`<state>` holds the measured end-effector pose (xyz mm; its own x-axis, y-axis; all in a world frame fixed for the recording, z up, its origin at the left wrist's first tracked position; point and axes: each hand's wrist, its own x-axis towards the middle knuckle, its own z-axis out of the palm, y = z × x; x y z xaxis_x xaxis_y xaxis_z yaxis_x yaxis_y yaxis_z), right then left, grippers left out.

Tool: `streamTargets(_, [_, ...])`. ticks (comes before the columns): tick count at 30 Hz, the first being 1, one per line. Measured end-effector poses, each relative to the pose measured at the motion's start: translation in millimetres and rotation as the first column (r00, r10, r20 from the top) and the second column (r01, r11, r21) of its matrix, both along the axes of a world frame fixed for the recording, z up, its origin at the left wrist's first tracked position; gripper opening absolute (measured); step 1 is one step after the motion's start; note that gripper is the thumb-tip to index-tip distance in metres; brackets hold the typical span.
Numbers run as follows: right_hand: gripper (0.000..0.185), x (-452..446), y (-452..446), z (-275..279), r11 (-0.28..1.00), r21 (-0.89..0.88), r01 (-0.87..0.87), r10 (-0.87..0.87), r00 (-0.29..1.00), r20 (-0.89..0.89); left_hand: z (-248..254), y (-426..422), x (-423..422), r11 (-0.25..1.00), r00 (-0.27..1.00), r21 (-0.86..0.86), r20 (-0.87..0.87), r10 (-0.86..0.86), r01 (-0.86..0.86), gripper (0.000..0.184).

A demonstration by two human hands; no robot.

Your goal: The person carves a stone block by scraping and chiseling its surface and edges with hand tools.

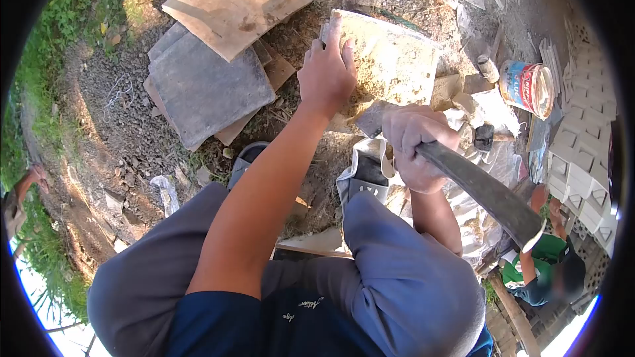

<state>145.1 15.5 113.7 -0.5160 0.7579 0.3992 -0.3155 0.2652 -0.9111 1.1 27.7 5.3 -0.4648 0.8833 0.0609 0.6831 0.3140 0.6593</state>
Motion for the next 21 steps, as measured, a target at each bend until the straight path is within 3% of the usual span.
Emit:
streamTargets(10, [0.079, 11, 0, -12, 0.991, -0.110, -0.078, 0.072, 0.996, -0.059, -1, -4, 1, 1.000, 1.000, -0.012, 0.009, 0.028, -0.028, 0.052])
streamTargets(13, [0.064, -3, 9, -15, 0.997, -0.027, -0.078, 0.074, 0.990, -0.123, 3, 2, -1, 0.999, 0.999, -0.043, 0.036, 0.018, -0.016, 0.052])
streamTargets(15, [0.065, 6, 3, 6, 0.998, -0.021, -0.057, 0.055, 0.996, -0.069, 0, 0, 0, 0.999, 0.999, -0.036, 0.030, 0.013, -0.012, 0.052])
streamTargets(19, [0.068, 2, 5, -16, 0.998, -0.011, -0.065, 0.063, 0.992, -0.110, 1, 2, 1, 0.999, 1.000, 0.039, 0.004, 0.017, -0.017, 0.052])
streamTargets(20, [0.068, -3, 8, -21, 0.997, -0.031, -0.074, 0.068, 0.983, -0.169, 4, 3, 0, 1.000, 0.999, -0.018, 0.032, 0.010, -0.010, 0.052])
streamTargets(21, [0.069, -4, 10, -15, 0.996, -0.073, -0.049, 0.040, 0.992, -0.120, 5, 1, -1, 0.996, 0.998, -0.084, 0.059, 0.006, -0.001, 0.052])
